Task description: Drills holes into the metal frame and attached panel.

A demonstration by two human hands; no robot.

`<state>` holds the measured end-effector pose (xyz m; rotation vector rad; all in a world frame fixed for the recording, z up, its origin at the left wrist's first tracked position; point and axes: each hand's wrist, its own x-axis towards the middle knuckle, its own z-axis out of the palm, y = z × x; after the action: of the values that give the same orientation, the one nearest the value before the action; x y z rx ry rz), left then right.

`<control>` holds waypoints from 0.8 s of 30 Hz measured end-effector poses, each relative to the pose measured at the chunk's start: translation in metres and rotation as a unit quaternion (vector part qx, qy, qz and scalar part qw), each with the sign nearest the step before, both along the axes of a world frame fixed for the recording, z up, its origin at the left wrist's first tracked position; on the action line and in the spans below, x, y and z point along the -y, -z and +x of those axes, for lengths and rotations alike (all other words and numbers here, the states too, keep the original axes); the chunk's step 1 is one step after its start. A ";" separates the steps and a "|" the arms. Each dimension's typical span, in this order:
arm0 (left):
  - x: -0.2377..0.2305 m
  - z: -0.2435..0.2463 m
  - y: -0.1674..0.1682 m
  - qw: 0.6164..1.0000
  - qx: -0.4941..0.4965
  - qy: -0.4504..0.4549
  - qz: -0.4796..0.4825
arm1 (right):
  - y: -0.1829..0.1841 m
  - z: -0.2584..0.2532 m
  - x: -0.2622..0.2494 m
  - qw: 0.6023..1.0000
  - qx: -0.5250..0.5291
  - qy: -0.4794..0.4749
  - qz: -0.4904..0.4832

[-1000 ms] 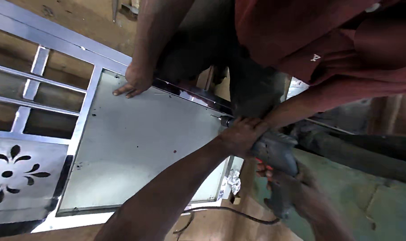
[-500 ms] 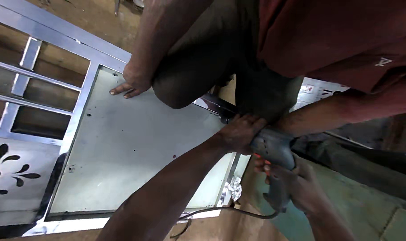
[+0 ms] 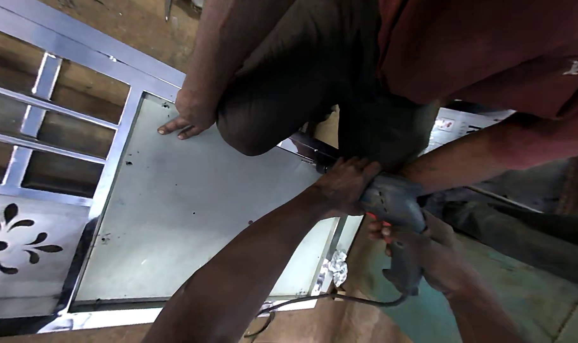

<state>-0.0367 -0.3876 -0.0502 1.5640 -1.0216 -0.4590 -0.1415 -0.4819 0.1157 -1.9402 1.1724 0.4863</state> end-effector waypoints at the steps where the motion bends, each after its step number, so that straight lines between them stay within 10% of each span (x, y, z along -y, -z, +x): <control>1: 0.000 0.001 -0.001 1.000 -0.003 -0.003 0.002 | -0.001 0.003 0.001 1.000 -0.005 -0.004 -0.001; 24: -0.003 0.004 -0.001 0.999 -0.027 -0.026 -0.002 | -0.004 0.018 -0.003 0.999 -0.033 -0.013 -0.010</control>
<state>-0.0329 -0.3847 -0.0496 1.5631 -0.9378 -0.4606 -0.1234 -0.4794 0.1200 -1.9727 1.1988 0.5582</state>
